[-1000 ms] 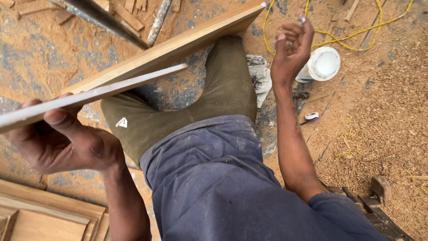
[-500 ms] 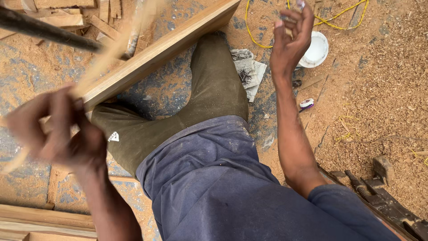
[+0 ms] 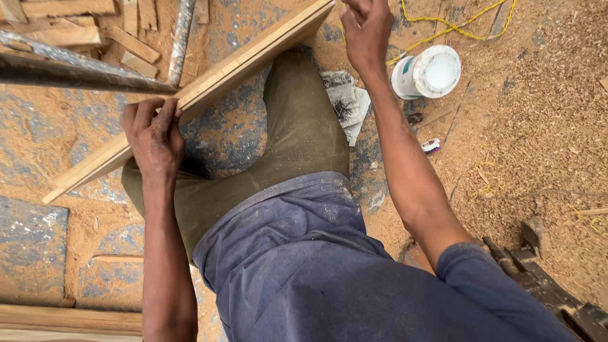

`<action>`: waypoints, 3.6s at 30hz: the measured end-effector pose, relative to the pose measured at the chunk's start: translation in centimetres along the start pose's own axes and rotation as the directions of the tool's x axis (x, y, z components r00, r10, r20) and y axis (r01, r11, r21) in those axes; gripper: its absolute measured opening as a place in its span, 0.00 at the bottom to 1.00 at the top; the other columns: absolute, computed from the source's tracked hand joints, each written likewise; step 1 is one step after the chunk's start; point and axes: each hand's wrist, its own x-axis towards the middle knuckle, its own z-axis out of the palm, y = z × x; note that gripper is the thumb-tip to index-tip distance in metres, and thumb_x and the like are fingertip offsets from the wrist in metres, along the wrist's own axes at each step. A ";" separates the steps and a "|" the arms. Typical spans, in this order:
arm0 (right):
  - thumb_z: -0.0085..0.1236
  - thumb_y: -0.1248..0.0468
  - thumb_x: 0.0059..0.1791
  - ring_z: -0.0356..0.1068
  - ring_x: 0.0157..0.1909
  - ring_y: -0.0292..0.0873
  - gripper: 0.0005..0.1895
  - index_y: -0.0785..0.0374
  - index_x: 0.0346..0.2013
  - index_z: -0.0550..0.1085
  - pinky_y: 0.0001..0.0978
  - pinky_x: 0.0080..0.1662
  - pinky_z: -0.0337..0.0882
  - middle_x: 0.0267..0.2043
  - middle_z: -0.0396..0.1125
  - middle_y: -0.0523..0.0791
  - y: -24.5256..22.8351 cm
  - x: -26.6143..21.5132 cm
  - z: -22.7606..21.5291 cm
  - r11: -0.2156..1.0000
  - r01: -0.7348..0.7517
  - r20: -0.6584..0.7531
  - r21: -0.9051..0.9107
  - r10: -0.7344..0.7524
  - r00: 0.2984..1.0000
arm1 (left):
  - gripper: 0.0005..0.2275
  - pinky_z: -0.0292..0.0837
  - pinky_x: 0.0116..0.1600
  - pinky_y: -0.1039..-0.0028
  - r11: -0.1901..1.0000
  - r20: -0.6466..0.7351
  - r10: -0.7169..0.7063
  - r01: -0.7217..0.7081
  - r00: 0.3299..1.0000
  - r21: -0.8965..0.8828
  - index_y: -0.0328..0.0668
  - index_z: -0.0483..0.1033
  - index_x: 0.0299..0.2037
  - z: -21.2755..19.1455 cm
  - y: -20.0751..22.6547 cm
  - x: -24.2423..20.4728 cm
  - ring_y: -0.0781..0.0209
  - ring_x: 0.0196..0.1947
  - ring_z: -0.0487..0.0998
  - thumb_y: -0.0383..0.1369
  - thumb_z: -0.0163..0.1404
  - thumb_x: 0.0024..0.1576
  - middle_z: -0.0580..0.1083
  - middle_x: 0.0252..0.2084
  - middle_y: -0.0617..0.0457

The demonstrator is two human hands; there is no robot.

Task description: The person opens a container of wood glue and applies it to a thin wooden strip. They then attach the strip to a larger wooden frame and use a hammer to drive nails into the wood to secure the pieces together.

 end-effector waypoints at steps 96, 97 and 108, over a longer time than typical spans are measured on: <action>0.69 0.64 0.53 0.74 0.49 0.46 0.18 0.61 0.50 0.68 0.43 0.50 0.78 0.49 0.70 0.50 3.2 -21.5 -10.9 0.679 -0.539 -0.110 -0.498 0.567 0.816 | 0.08 0.80 0.53 0.66 0.773 0.019 -0.005 0.016 1.000 -0.635 0.39 0.78 0.45 11.9 18.4 9.3 0.51 0.48 0.82 0.18 0.54 0.60 0.79 0.45 0.46; 0.69 0.65 0.52 0.73 0.50 0.48 0.17 0.60 0.49 0.69 0.44 0.50 0.78 0.51 0.70 0.51 4.6 -23.5 -12.0 0.621 -0.516 -0.176 -0.590 0.524 0.833 | 0.09 0.82 0.51 0.69 0.775 -0.049 -0.020 -0.016 0.999 -0.632 0.40 0.79 0.45 13.0 17.6 10.1 0.56 0.46 0.83 0.17 0.53 0.61 0.80 0.44 0.49; 0.67 0.67 0.49 0.73 0.45 0.54 0.36 0.72 0.66 0.57 0.50 0.44 0.73 0.50 0.69 0.56 8.8 -32.6 -17.1 0.332 -0.556 -0.221 -0.762 0.674 0.705 | 0.07 0.60 0.31 0.64 0.858 -0.244 0.041 -0.159 0.969 -0.488 0.41 0.71 0.35 22.4 12.4 15.1 0.61 0.25 0.64 0.23 0.54 0.64 0.66 0.25 0.53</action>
